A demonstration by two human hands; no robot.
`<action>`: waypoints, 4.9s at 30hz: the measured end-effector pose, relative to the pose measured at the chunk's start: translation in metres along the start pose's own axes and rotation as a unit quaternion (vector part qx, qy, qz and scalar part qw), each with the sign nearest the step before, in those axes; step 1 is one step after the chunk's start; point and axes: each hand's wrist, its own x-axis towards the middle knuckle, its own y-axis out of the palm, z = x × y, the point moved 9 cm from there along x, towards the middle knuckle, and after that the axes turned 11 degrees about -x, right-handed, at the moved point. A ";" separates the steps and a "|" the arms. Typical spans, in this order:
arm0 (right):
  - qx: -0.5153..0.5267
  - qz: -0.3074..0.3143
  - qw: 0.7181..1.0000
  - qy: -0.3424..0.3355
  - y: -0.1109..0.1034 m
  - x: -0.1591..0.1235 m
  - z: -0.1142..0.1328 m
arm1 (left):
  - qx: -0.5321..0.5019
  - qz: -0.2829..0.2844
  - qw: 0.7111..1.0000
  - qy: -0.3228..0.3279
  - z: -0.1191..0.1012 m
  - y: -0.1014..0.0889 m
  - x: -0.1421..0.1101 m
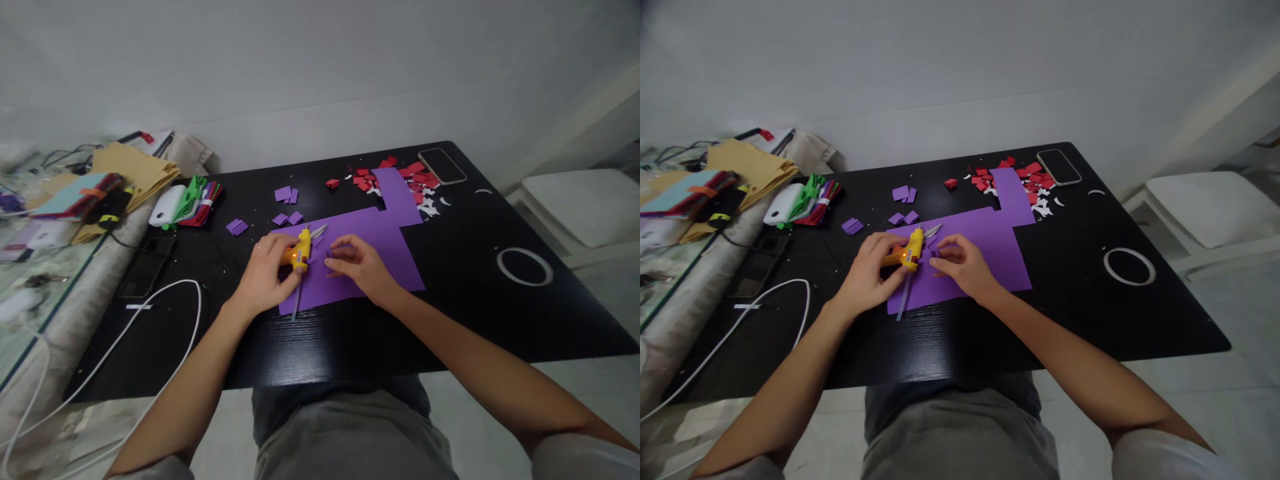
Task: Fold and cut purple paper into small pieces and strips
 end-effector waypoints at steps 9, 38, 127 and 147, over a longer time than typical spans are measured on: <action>0.003 -0.051 0.998 -0.030 -0.019 0.009 0.006 | 0.086 0.031 0.993 -0.073 0.039 0.013 -0.002; -0.012 -0.068 0.995 -0.071 -0.022 0.009 0.013 | -0.028 -0.034 0.999 -0.018 0.004 -0.005 -0.003; -0.067 -0.019 0.995 -0.069 0.000 -0.007 0.015 | -0.256 -0.071 0.949 -0.169 0.027 -0.006 -0.003; -0.100 0.023 0.994 -0.035 0.011 -0.007 0.003 | -0.262 -0.013 0.951 -0.163 0.012 0.024 -0.007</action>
